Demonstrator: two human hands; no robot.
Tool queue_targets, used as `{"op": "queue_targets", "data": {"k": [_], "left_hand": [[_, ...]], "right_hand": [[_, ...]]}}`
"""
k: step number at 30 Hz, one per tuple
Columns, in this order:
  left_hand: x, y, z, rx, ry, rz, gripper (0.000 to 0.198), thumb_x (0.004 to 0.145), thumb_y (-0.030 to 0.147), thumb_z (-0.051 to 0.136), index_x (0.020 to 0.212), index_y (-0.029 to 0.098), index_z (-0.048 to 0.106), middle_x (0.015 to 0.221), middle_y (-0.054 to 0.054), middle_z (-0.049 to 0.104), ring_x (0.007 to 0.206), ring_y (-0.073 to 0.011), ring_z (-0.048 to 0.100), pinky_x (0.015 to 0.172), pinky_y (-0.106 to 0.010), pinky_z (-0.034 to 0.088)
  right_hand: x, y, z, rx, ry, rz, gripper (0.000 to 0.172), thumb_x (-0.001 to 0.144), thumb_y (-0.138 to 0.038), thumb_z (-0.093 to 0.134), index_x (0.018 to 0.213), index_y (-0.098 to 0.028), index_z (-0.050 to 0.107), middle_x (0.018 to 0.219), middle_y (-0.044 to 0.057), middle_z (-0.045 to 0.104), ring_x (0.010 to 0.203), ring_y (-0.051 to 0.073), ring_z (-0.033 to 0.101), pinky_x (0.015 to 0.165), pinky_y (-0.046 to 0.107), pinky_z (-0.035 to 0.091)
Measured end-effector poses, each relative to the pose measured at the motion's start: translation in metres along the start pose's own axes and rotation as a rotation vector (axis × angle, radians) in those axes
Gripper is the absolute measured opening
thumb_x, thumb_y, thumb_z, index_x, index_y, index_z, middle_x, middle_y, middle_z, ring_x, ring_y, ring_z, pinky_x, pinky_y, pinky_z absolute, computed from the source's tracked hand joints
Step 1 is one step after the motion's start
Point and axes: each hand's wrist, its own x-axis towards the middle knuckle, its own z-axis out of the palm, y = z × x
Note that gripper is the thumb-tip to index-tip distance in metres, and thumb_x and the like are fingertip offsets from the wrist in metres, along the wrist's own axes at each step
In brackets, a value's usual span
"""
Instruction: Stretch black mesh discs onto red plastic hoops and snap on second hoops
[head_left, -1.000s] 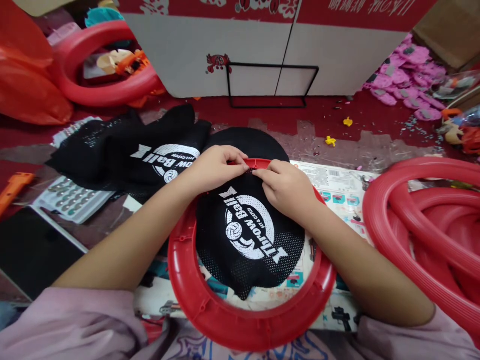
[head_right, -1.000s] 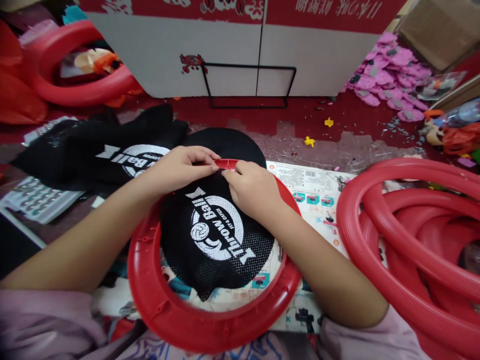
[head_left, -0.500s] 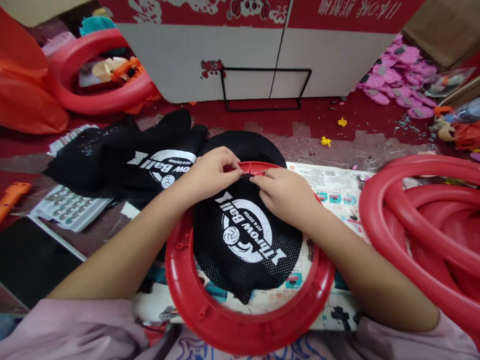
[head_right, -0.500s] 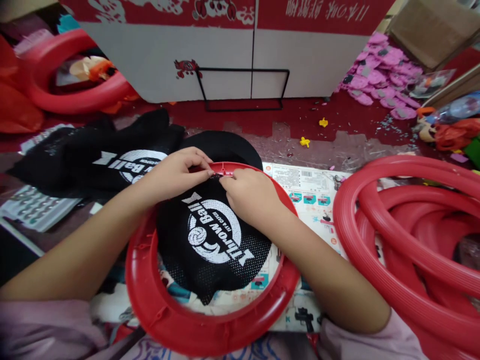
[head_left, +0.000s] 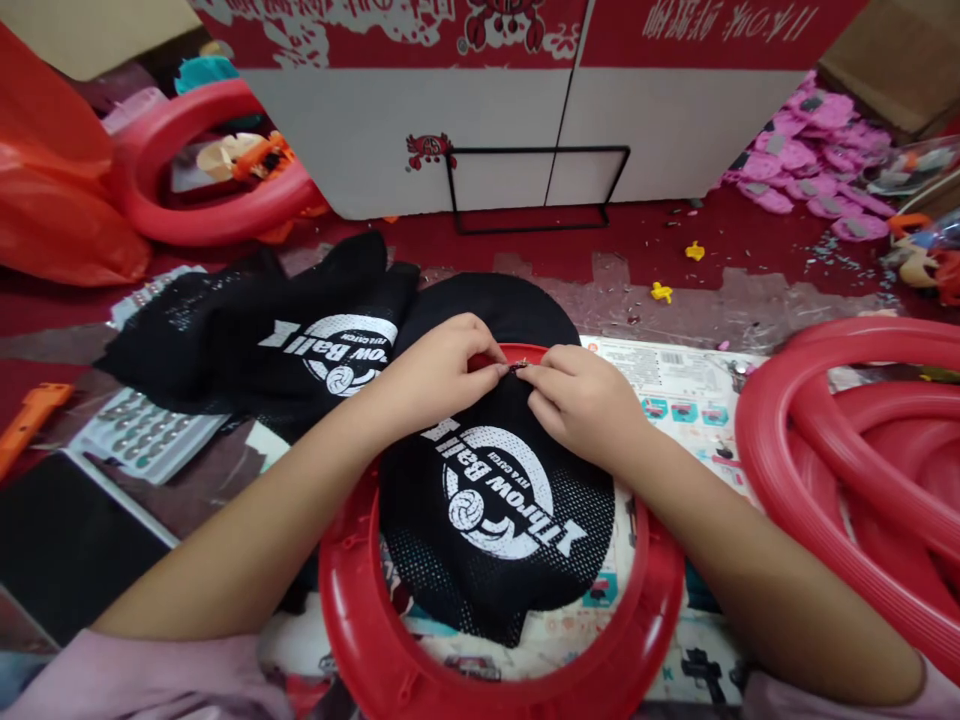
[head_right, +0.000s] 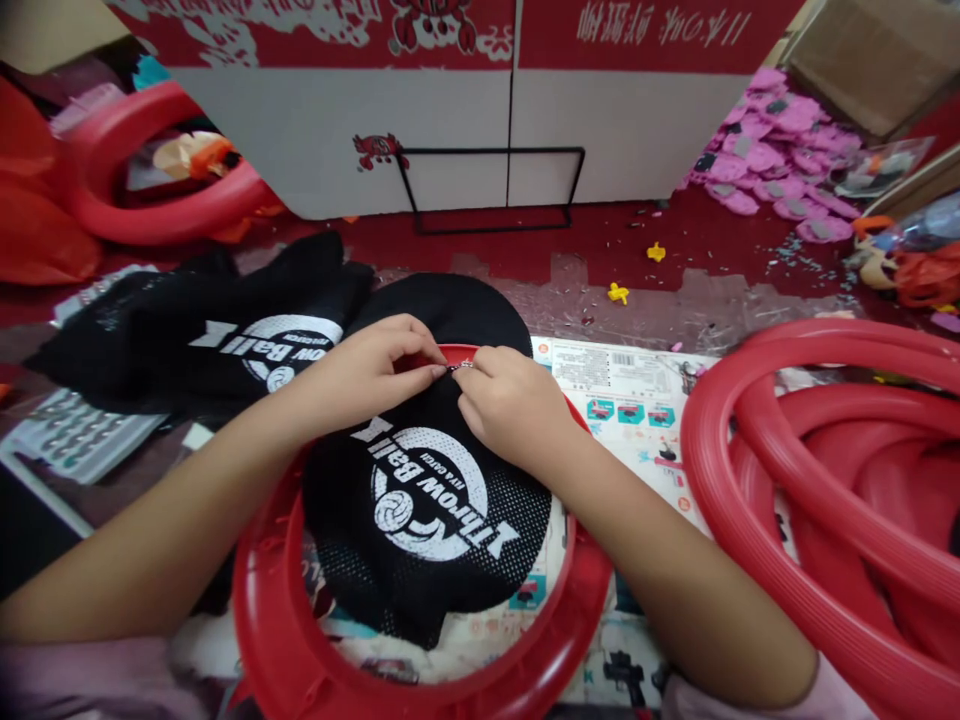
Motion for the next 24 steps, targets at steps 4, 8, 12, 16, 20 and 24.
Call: {"op": "queue_targets", "data": {"k": [4, 8, 12, 16, 20, 24], "left_hand": [[0.001, -0.001, 0.0, -0.034, -0.012, -0.014, 0.017, 0.081, 0.028, 0.055, 0.073, 0.016, 0.065, 0.087, -0.004, 0.06, 0.082, -0.0172, 0.058, 0.077, -0.031, 0.047], [0.002, -0.002, 0.002, -0.058, 0.005, -0.015, 0.017, 0.08, 0.025, 0.053, 0.071, 0.017, 0.064, 0.086, -0.004, 0.061, 0.08, -0.0165, 0.058, 0.076, -0.031, 0.046], [0.002, -0.004, 0.004, -0.069, 0.034, -0.016, 0.018, 0.08, 0.025, 0.053, 0.067, 0.016, 0.062, 0.083, -0.003, 0.06, 0.079, -0.0161, 0.058, 0.074, -0.03, 0.045], [0.001, -0.004, 0.007, -0.064, 0.052, -0.029, 0.02, 0.081, 0.026, 0.053, 0.066, 0.016, 0.06, 0.081, -0.003, 0.059, 0.077, -0.016, 0.057, 0.073, -0.031, 0.045], [0.001, -0.003, 0.01, -0.039, 0.078, -0.043, 0.02, 0.08, 0.025, 0.054, 0.064, 0.016, 0.058, 0.078, -0.003, 0.057, 0.075, -0.0155, 0.056, 0.071, -0.03, 0.044], [0.001, -0.002, 0.01, -0.025, 0.098, -0.044, 0.018, 0.078, 0.023, 0.054, 0.062, 0.016, 0.058, 0.076, -0.003, 0.057, 0.074, -0.0154, 0.055, 0.07, -0.03, 0.044]], "right_hand": [[-0.001, 0.001, 0.001, -0.006, 0.015, 0.001, 0.031, 0.088, -0.015, 0.042, 0.088, -0.013, 0.073, 0.074, 0.008, 0.061, 0.071, 0.019, 0.052, 0.066, 0.03, 0.041], [-0.001, 0.0, 0.002, -0.013, 0.039, 0.001, 0.031, 0.088, -0.015, 0.042, 0.089, -0.012, 0.073, 0.073, 0.008, 0.061, 0.069, 0.018, 0.051, 0.065, 0.03, 0.04], [-0.001, 0.001, 0.003, -0.009, 0.05, -0.004, 0.03, 0.087, -0.014, 0.043, 0.09, -0.012, 0.073, 0.073, 0.008, 0.061, 0.069, 0.019, 0.051, 0.064, 0.03, 0.04], [-0.001, 0.001, 0.003, -0.015, 0.041, 0.006, 0.03, 0.087, -0.015, 0.042, 0.089, -0.013, 0.073, 0.073, 0.008, 0.061, 0.069, 0.019, 0.051, 0.064, 0.031, 0.039], [0.0, 0.0, 0.003, -0.04, -0.001, 0.028, 0.032, 0.088, -0.016, 0.042, 0.092, -0.012, 0.073, 0.074, 0.009, 0.062, 0.07, 0.021, 0.052, 0.063, 0.031, 0.038], [0.002, -0.003, 0.0, -0.099, -0.092, 0.058, 0.033, 0.088, -0.016, 0.041, 0.095, -0.012, 0.072, 0.076, 0.01, 0.063, 0.071, 0.022, 0.053, 0.063, 0.032, 0.036]]}}
